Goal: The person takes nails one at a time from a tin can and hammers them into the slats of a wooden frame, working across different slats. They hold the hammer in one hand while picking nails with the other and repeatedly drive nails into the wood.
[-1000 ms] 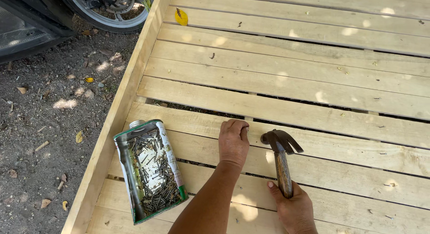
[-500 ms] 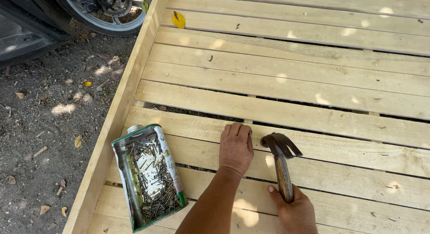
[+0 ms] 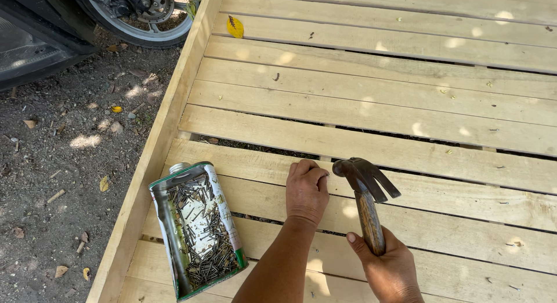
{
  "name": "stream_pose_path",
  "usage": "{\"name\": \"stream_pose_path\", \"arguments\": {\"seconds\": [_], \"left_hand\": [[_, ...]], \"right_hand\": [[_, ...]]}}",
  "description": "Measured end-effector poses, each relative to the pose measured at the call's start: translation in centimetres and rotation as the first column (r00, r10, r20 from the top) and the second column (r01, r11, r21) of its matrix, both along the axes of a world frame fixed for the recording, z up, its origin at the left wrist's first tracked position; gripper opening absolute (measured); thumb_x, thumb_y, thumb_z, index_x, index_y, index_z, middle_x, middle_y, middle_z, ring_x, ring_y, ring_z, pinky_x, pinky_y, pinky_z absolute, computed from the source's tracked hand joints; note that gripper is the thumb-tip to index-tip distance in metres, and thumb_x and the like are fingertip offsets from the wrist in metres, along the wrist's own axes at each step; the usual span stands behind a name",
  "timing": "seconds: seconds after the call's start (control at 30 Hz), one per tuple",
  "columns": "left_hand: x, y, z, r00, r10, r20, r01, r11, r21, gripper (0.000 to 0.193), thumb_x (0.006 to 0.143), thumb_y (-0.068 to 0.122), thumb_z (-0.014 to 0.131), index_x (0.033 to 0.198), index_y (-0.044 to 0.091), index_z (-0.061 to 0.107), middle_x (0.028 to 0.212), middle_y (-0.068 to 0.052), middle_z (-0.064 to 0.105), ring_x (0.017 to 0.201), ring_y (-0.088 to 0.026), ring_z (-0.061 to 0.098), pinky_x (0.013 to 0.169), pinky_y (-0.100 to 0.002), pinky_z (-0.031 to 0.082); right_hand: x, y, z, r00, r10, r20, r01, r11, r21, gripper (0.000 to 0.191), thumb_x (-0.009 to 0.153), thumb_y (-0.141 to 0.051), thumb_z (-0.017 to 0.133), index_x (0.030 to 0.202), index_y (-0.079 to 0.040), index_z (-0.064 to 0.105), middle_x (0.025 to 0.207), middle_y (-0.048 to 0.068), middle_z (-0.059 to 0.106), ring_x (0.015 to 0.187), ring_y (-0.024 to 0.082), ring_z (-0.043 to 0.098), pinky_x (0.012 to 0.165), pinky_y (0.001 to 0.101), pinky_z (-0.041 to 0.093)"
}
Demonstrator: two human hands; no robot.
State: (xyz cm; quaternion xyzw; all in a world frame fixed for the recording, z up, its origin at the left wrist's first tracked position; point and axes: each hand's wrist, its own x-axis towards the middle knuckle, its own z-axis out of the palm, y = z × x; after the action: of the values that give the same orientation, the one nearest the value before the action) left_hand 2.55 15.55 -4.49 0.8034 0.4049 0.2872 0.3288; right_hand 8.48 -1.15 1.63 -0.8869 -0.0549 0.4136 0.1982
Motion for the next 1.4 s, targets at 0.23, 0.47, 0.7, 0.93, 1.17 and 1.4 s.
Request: {"name": "stream_pose_path", "arguments": {"seconds": [0.23, 0.47, 0.7, 0.93, 1.17, 1.4], "left_hand": [[0.2, 0.0, -0.4, 1.000, 0.020, -0.004, -0.019, 0.999, 0.048, 0.005, 0.081, 0.001, 0.075, 0.083, 0.006, 0.076, 0.094, -0.003, 0.065, 0.096, -0.024, 0.059, 0.091, -0.034, 0.054], [0.3, 0.1, -0.4, 0.997, 0.015, -0.071, -0.014, 1.000, 0.021, 0.004, 0.080, 0.000, 0.073, 0.080, 0.004, 0.074, 0.095, -0.003, 0.063, 0.097, -0.024, 0.058, 0.092, -0.034, 0.054], [-0.7, 0.5, -0.5, 0.998, -0.056, 0.011, 0.057, 0.995, -0.080, 0.018, 0.079, -0.002, 0.073, 0.097, 0.002, 0.071, 0.108, -0.008, 0.062, 0.105, -0.028, 0.056, 0.097, -0.035, 0.051], [-4.2, 0.0, -0.1, 0.929, -0.126, -0.347, 0.171, 0.980, 0.101, 0.019, 0.086, 0.003, 0.065, 0.104, 0.005, 0.069, 0.129, -0.003, 0.063, 0.125, -0.026, 0.056, 0.111, -0.039, 0.045], [-3.3, -1.9, 0.6, 0.697, -0.197, -0.690, 0.330, 0.942, 0.064, 0.061, 0.087, 0.016, 0.060, 0.142, -0.007, 0.047, 0.157, -0.021, 0.034, 0.146, -0.036, 0.030, 0.117, -0.054, 0.026], [-2.4, -1.9, 1.3, 0.660, -0.218, -0.719, 0.339, 0.940, 0.027, 0.065, 0.089, 0.018, 0.059, 0.146, -0.009, 0.043, 0.159, -0.023, 0.028, 0.148, -0.039, 0.026, 0.119, -0.053, 0.021]], "right_hand": [[0.2, 1.3, 1.6, 0.993, 0.115, -0.008, -0.115, 0.991, -0.067, 0.047, 0.094, -0.052, 0.070, 0.095, -0.006, 0.067, 0.060, 0.005, 0.051, 0.054, 0.014, 0.046, 0.055, 0.0369, 0.046], [0.3, 1.6, 1.3, 0.989, 0.145, -0.007, -0.145, 0.987, -0.064, 0.041, 0.093, -0.051, 0.071, 0.093, -0.010, 0.067, 0.060, 0.005, 0.055, 0.053, 0.013, 0.050, 0.053, 0.0362, 0.048], [0.7, 1.4, 1.6, 0.989, 0.146, 0.032, -0.144, 0.988, -0.057, 0.046, 0.092, -0.054, 0.068, 0.097, -0.009, 0.067, 0.058, 0.006, 0.052, 0.054, 0.016, 0.049, 0.053, 0.0372, 0.045], [0.6, 0.7, 1.3, 0.993, 0.011, 0.120, -0.023, 0.994, 0.103, 0.043, 0.088, -0.047, 0.080, 0.100, -0.007, 0.069, 0.056, 0.007, 0.054, 0.052, 0.016, 0.049, 0.053, 0.0381, 0.047], [0.9, 0.9, -0.6, 0.989, 0.123, 0.079, -0.118, 0.991, -0.063, 0.043, 0.091, -0.048, 0.076, 0.104, -0.007, 0.071, 0.059, 0.007, 0.061, 0.055, 0.015, 0.057, 0.058, 0.0351, 0.050], [0.0, 0.5, -1.0, 0.972, -0.106, 0.209, 0.038, 0.951, 0.307, 0.045, 0.079, -0.045, 0.080, 0.096, -0.003, 0.074, 0.057, 0.004, 0.062, 0.057, 0.014, 0.056, 0.059, 0.0349, 0.053]]}}
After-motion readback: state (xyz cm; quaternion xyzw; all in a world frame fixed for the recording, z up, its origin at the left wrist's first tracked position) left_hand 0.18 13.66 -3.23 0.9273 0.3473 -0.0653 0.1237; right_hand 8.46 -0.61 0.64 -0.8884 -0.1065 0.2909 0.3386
